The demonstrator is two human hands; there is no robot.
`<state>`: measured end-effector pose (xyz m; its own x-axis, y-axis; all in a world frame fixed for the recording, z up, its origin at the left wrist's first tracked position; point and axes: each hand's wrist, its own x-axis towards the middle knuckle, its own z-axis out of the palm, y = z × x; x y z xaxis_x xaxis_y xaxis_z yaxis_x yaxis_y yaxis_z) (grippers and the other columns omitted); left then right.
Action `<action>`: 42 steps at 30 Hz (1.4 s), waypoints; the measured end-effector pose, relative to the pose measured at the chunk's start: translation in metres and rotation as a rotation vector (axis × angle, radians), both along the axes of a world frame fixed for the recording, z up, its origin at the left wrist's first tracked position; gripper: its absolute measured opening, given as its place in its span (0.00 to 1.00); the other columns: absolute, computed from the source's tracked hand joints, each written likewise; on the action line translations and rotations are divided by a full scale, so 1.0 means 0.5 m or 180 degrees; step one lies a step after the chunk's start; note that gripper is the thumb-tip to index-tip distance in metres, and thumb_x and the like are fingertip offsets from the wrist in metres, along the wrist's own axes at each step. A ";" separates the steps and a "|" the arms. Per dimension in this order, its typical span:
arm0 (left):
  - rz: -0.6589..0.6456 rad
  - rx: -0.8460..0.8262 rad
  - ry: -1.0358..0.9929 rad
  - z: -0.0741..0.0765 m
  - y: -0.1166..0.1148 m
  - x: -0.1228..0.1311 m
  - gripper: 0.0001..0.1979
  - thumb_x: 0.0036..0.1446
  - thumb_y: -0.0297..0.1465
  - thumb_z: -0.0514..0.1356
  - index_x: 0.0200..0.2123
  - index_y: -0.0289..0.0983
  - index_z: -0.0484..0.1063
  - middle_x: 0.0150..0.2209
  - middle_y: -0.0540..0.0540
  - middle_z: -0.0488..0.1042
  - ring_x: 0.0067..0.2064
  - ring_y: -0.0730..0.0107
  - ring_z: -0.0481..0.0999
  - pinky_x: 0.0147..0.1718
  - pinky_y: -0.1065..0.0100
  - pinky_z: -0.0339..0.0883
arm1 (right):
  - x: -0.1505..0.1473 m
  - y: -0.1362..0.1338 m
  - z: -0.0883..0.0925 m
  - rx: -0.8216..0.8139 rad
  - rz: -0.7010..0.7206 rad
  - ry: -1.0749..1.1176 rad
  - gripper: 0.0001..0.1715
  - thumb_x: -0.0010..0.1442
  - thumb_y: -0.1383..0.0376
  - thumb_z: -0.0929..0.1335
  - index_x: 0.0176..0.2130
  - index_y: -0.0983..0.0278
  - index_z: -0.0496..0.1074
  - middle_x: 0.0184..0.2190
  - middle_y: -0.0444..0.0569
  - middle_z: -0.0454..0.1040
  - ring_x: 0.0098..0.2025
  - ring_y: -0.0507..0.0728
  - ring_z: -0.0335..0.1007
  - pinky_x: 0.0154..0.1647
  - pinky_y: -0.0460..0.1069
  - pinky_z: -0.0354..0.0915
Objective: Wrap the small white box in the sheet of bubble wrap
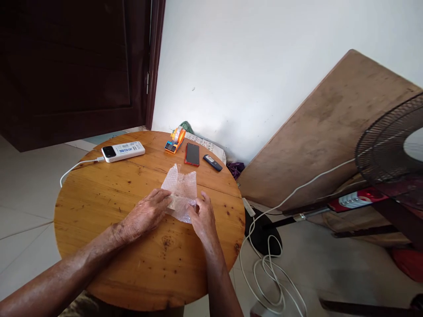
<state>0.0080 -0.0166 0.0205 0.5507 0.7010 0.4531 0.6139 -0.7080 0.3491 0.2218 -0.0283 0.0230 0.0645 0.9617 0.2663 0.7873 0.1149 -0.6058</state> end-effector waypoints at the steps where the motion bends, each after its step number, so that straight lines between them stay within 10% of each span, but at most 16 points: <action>1: 0.0010 0.0010 0.0046 0.001 -0.001 0.002 0.11 0.58 0.20 0.53 0.41 0.36 0.71 0.50 0.38 0.72 0.51 0.56 0.69 0.52 0.56 0.71 | 0.001 -0.003 0.000 -0.0014 -0.0081 -0.0015 0.14 0.56 0.58 0.66 0.24 0.63 0.67 0.54 0.60 0.67 0.57 0.66 0.64 0.47 0.56 0.66; 9: 0.0084 -0.0009 0.0172 0.008 -0.004 0.002 0.10 0.60 0.22 0.53 0.42 0.35 0.72 0.50 0.39 0.71 0.51 0.56 0.69 0.51 0.55 0.69 | -0.017 0.010 0.012 -0.0643 -0.0120 0.0167 0.15 0.55 0.55 0.64 0.23 0.61 0.63 0.20 0.41 0.64 0.24 0.53 0.60 0.26 0.46 0.55; 19: 0.0122 -0.0038 0.0391 0.017 -0.005 0.004 0.11 0.59 0.23 0.55 0.43 0.38 0.72 0.50 0.41 0.72 0.50 0.56 0.68 0.50 0.56 0.68 | -0.047 0.023 -0.008 -0.0256 -0.0454 0.0473 0.06 0.49 0.61 0.67 0.26 0.61 0.66 0.21 0.41 0.68 0.24 0.53 0.62 0.27 0.46 0.56; 30: 0.0052 0.0054 0.0347 0.015 -0.003 0.007 0.16 0.57 0.23 0.57 0.49 0.37 0.71 0.48 0.42 0.73 0.48 0.54 0.67 0.46 0.54 0.67 | -0.094 0.036 0.022 -0.0566 0.0024 0.2212 0.37 0.50 0.59 0.71 0.57 0.64 0.62 0.24 0.39 0.69 0.24 0.52 0.65 0.24 0.46 0.61; 42: 0.0000 -0.0205 -0.0636 0.009 0.005 0.007 0.08 0.59 0.23 0.55 0.32 0.37 0.73 0.38 0.45 0.77 0.42 0.62 0.70 0.45 0.62 0.69 | -0.112 0.018 0.053 -0.0727 0.0213 0.2184 0.36 0.55 0.60 0.68 0.60 0.66 0.58 0.27 0.42 0.73 0.21 0.50 0.64 0.22 0.47 0.62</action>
